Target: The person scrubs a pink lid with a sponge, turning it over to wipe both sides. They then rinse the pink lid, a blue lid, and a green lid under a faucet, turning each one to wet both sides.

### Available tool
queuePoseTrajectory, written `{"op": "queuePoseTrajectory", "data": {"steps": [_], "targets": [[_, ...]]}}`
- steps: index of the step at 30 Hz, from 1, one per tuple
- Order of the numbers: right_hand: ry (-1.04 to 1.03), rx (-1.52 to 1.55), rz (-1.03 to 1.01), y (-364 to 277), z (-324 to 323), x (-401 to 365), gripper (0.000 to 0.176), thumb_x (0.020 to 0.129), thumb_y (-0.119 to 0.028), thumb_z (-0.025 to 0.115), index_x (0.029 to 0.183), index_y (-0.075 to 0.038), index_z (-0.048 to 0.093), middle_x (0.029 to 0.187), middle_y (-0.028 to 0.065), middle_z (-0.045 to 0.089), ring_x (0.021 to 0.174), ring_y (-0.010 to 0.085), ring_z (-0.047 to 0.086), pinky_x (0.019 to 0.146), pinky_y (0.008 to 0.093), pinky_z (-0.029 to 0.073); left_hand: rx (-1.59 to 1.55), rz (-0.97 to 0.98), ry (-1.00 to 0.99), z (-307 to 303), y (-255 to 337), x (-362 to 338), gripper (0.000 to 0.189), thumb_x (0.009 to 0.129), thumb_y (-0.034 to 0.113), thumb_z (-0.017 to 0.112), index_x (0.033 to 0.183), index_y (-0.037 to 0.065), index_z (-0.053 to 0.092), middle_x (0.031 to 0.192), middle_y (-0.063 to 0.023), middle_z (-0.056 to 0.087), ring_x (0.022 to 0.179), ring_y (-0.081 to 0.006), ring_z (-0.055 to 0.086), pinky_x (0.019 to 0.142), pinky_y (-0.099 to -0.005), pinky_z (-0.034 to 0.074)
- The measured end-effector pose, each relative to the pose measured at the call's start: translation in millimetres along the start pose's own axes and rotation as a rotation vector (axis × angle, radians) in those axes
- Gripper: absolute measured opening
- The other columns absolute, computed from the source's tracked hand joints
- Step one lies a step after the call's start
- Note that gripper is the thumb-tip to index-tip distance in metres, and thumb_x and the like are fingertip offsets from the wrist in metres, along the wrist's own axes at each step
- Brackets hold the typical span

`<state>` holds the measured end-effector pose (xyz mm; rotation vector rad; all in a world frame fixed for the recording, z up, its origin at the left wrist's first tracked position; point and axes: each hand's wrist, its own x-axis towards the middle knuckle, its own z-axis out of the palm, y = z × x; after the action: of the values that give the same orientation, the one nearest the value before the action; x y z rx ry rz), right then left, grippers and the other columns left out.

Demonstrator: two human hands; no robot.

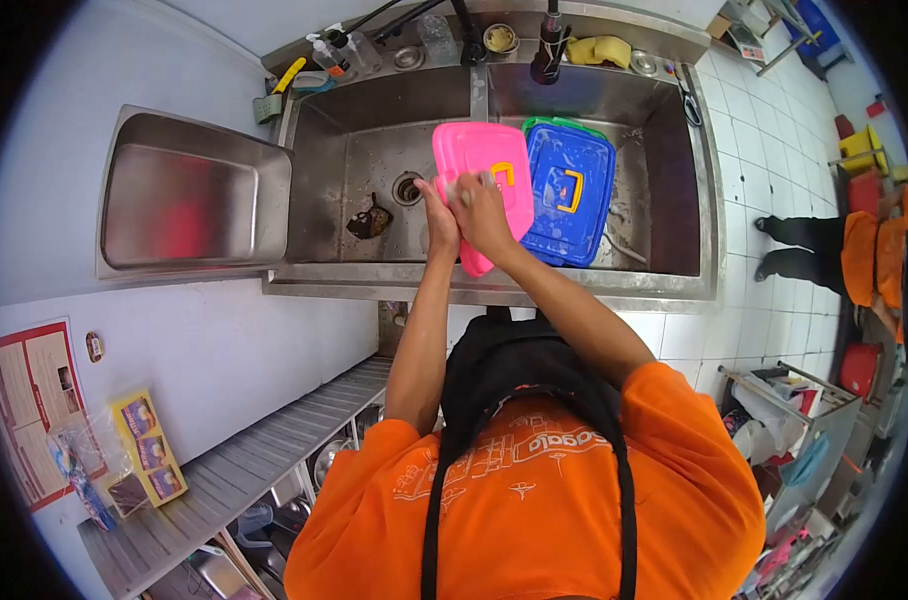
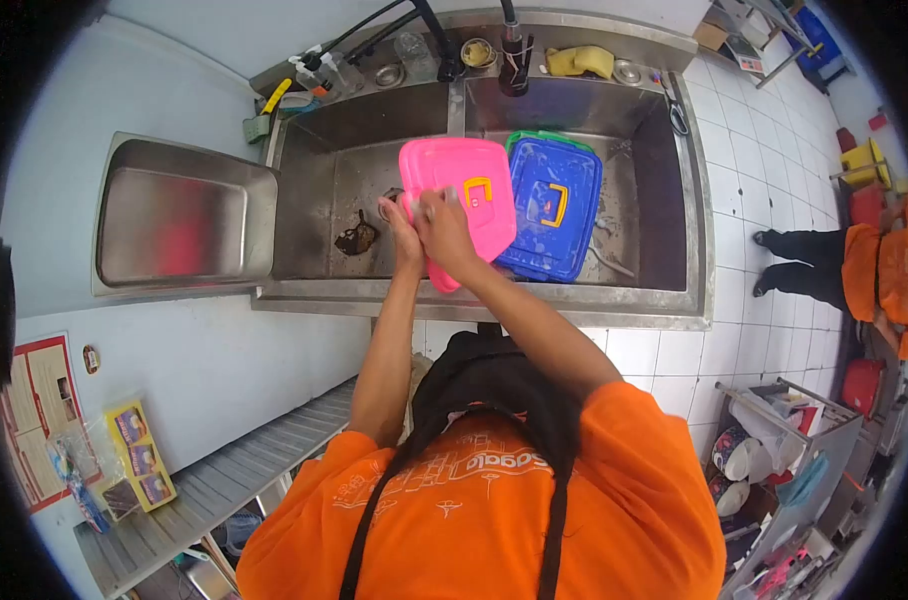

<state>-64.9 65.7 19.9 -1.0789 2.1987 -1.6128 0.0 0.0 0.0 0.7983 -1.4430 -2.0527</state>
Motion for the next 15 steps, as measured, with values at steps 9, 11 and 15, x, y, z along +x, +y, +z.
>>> {"op": "queuePoseTrajectory", "data": {"steps": [9, 11, 15], "targets": [[0.071, 0.104, 0.047, -3.6, -13.2, -41.8, 0.015, 0.08, -0.003, 0.062, 0.094, 0.0, 0.058, 0.094, 0.0241, 0.055, 0.09, 0.0441, 0.055, 0.075, 0.0485, 0.044, -0.123, -0.059, 0.135, 18.2, 27.4, -1.5, 0.084, 0.094, 0.072, 0.011, 0.126, 0.004, 0.048, 0.115, -0.008, 0.057, 0.108, -0.0196, 0.052, 0.102, -0.0324, 0.038], [0.054, 0.063, -0.056, -0.7, -21.9, -68.3, 0.014, 0.082, -0.006, 0.061, 0.094, 0.001, 0.06, 0.091, 0.022, 0.059, 0.088, 0.0408, 0.057, 0.076, 0.0452, 0.046, -0.199, -0.084, 0.125, 17.4, 20.5, 4.4, 0.08, 0.096, 0.069, 0.011, 0.119, 0.004, 0.052, 0.108, -0.0073, 0.059, 0.099, -0.0192, 0.054, 0.096, -0.034, 0.042], [0.189, 0.075, -0.082, 1.2, -24.2, -47.7, 0.015, 0.082, -0.008, 0.063, 0.094, 0.001, 0.061, 0.09, 0.0201, 0.059, 0.089, 0.0382, 0.057, 0.077, 0.0433, 0.046, 0.001, -0.02, 0.043, 23.0, 0.6, 8.1, 0.074, 0.099, 0.064, 0.016, 0.113, 0.003, 0.055, 0.107, -0.0081, 0.059, 0.098, -0.0201, 0.054, 0.092, -0.0332, 0.043]]}}
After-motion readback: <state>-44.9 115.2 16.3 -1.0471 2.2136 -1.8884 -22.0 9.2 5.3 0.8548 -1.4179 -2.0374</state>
